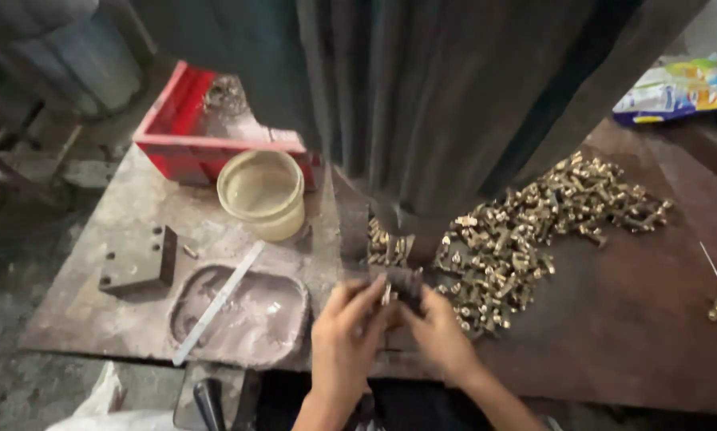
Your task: Processing small brass T-junction fittings using a vertical industrial machine.
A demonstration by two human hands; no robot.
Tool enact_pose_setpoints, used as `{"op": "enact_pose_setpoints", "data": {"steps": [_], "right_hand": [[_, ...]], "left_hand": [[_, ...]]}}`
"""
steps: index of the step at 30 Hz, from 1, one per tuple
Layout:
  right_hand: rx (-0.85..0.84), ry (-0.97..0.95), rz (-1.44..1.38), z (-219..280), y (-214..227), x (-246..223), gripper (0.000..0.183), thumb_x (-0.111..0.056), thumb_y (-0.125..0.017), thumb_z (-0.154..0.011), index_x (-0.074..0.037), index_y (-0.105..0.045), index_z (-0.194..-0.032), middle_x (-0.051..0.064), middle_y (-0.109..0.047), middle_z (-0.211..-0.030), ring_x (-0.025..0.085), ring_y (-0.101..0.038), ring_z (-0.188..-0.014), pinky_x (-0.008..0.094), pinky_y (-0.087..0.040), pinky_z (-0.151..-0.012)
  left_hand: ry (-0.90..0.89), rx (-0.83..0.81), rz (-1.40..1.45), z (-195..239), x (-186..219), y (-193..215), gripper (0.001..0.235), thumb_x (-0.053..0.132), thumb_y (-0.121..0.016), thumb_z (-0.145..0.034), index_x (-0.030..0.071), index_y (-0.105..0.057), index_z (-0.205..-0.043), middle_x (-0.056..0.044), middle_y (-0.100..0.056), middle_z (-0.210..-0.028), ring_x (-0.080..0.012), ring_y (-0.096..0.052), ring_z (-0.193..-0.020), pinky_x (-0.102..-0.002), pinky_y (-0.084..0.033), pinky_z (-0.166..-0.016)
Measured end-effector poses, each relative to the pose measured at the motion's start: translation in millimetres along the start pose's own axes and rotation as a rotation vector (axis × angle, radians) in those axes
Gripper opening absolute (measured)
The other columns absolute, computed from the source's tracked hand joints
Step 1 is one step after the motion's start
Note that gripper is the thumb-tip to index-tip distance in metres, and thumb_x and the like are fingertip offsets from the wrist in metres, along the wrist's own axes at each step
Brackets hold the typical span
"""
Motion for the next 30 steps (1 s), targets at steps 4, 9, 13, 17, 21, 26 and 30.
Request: {"op": "enact_pose_setpoints", "data": {"steps": [4,9,13,17,21,26,30], "right_hand": [[0.004,0.039,-0.399,-19,-5,-21,0.028,-0.011,-0.063,-0.098,0.000,-0.068,-0.123,0.008,-0.077,-0.105,0.015,-0.072,-0.090,0.032,-0.061,-0.081],[0.212,0.155,-0.619,-14,-24,-43,0.022,-0.011,-0.062,-0.101,0.004,-0.070,-0.115,0.005,-0.073,-0.101,0.013,-0.069,-0.086,0.031,-0.060,-0.076],[0.176,0.197,-0.563,-10,-19,-47,0.019,-0.012,-0.063,-0.105,0.005,-0.070,-0.110,0.008,-0.072,-0.095,0.014,-0.067,-0.081,0.031,-0.057,-0.073],[0.131,0.143,-0.614,-12,-17,-55,0.017,-0.012,-0.066,-0.102,0.004,-0.069,-0.106,0.008,-0.070,-0.092,0.014,-0.064,-0.073,0.031,-0.054,-0.066],[-0.035,0.045,-0.622,-22,4,-53,0.019,-0.013,-0.069,-0.099,0.005,-0.067,-0.105,0.010,-0.071,-0.092,0.015,-0.064,-0.071,0.031,-0.054,-0.064],[-0.232,0.073,-0.583,-36,24,-57,0.021,-0.014,-0.069,-0.099,0.006,-0.068,-0.104,0.008,-0.073,-0.097,0.014,-0.062,-0.071,0.031,-0.054,-0.063],[-0.011,0.097,-0.616,-10,-14,-63,0.018,-0.014,-0.070,-0.099,0.004,-0.068,-0.101,0.007,-0.069,-0.090,0.013,-0.063,-0.071,0.031,-0.054,-0.064]], "left_hand": [[-0.051,0.073,0.116,-24,22,1,0.038,0.002,-0.079,-0.082,0.006,-0.073,-0.120,-0.008,-0.074,-0.101,-0.0181,-0.076,-0.086,-0.027,-0.060,-0.075],[0.273,0.052,0.600,-33,10,0,0.033,-0.004,-0.077,-0.084,0.000,-0.075,-0.117,-0.010,-0.079,-0.099,-0.0177,-0.076,-0.086,-0.029,-0.062,-0.074],[0.266,0.179,0.527,-3,-24,-17,0.028,0.005,-0.069,-0.092,0.000,-0.073,-0.119,-0.007,-0.079,-0.108,-0.0172,-0.074,-0.095,-0.030,-0.062,-0.084],[-0.117,-0.196,0.042,37,-76,-98,0.036,0.016,-0.066,-0.083,0.003,-0.073,-0.116,-0.019,-0.074,-0.112,-0.0310,-0.072,-0.095,-0.039,-0.059,-0.074],[-0.015,-0.422,-0.207,25,-120,-161,0.020,0.025,-0.066,-0.088,0.007,-0.072,-0.095,-0.013,-0.074,-0.090,-0.0326,-0.071,-0.087,-0.045,-0.056,-0.073],[-0.234,-0.450,-0.431,19,-135,-162,0.015,0.015,-0.063,-0.085,0.010,-0.076,-0.090,-0.014,-0.075,-0.092,-0.0325,-0.072,-0.091,-0.050,-0.054,-0.076],[0.080,-0.336,0.038,43,-91,-101,0.026,0.001,-0.069,-0.076,0.003,-0.073,-0.102,-0.015,-0.076,-0.094,-0.0290,-0.074,-0.090,-0.040,-0.059,-0.083]]}}
Point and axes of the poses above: each hand's wrist, its own z-axis away from the middle knuckle, its own y-axis out of the back of the hand, x = y × z, the point moved 1 cm from there along -z, towards the middle knuckle
